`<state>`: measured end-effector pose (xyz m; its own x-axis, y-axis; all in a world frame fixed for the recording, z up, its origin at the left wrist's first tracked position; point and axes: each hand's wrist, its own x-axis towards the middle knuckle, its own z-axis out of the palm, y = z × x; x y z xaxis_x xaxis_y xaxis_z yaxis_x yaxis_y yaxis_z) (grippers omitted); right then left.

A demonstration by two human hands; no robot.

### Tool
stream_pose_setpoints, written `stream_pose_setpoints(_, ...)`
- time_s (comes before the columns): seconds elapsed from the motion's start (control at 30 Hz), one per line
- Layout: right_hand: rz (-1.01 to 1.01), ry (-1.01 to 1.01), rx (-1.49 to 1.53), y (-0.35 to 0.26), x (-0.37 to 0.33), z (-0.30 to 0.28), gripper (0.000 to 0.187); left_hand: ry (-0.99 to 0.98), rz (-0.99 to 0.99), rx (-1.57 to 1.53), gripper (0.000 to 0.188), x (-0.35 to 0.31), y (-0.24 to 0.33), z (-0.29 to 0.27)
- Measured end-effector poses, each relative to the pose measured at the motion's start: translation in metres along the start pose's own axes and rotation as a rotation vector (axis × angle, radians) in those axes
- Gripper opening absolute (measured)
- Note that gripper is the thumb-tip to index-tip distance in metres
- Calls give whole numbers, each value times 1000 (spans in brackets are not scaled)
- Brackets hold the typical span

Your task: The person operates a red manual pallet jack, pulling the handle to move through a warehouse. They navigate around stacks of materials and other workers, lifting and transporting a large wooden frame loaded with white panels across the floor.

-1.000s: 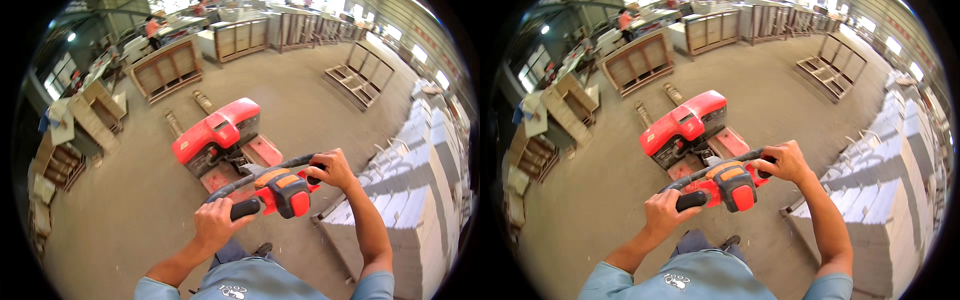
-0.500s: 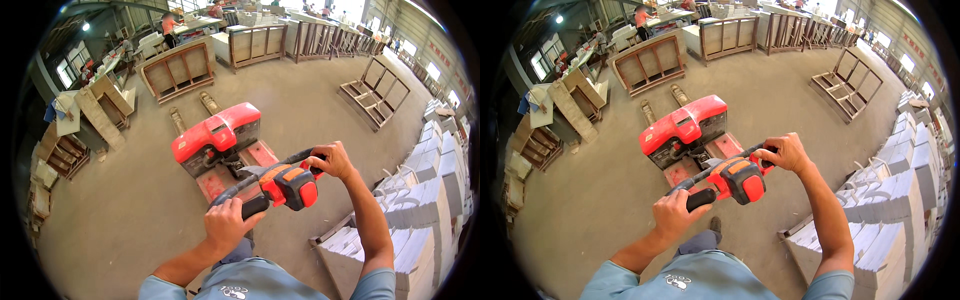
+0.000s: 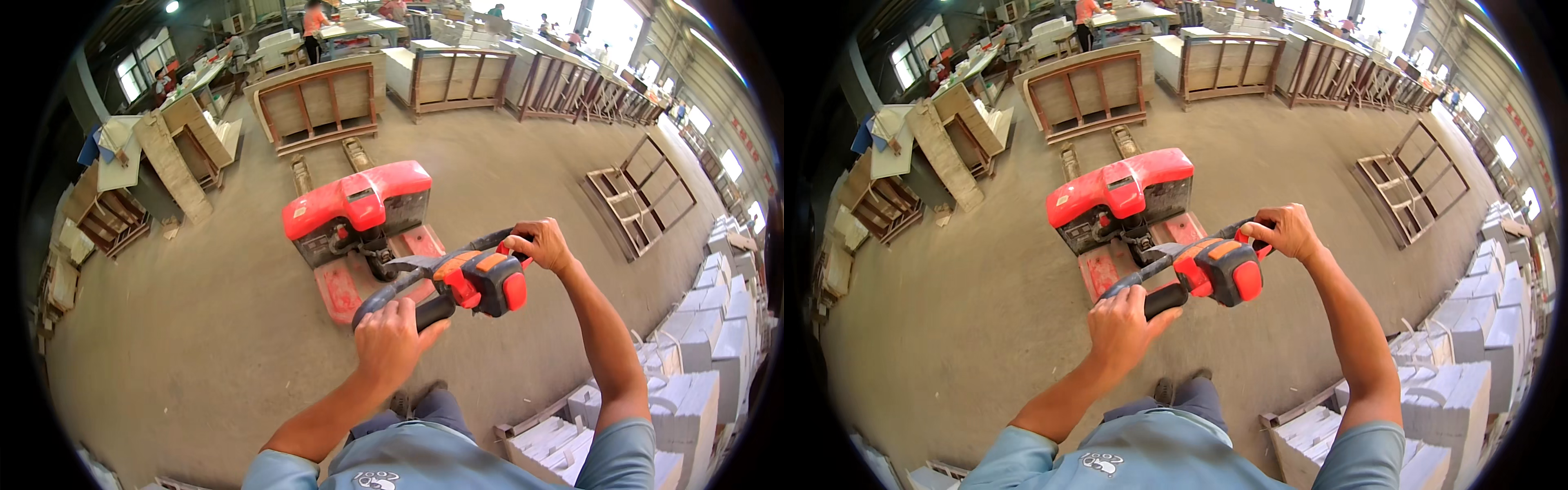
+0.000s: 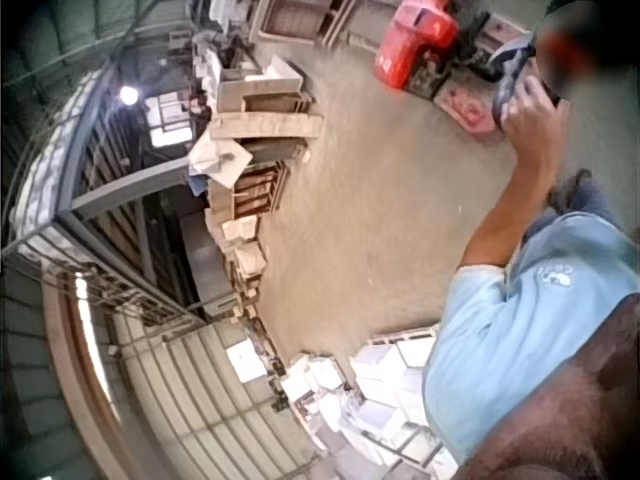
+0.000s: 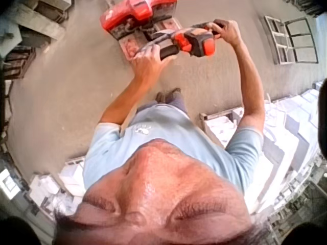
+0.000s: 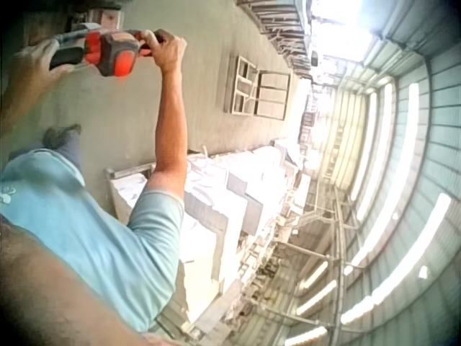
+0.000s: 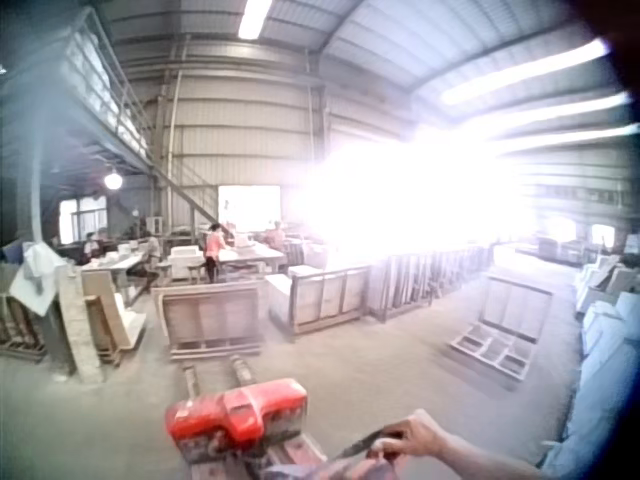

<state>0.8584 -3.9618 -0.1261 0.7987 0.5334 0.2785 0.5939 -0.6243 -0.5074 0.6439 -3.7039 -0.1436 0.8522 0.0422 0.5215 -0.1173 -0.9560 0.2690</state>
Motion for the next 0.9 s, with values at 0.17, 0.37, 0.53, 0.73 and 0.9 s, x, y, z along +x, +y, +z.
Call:
stream_pose_setpoints(0.17,-73,-3,-18,26,23,4,47,9,-78,66,52,4,14,23)
stream_pose_setpoints(0.37,-161,-49,-9,37,57,30,52,102,-174,121,56,-1,3,58)
stream_pose_setpoints(0.53,-199,-75,-11,27,141,55,59,248,-201,87,47,52,-51,55)
stream_pose_setpoints(0.73,-208,-105,-152,-11,214,119,69,225,-474,121,45,91,-166,59)
stream_pose_setpoints(0.9,-200,-76,-121,-58,253,173,71,200,-428,94,44,108,-274,45)
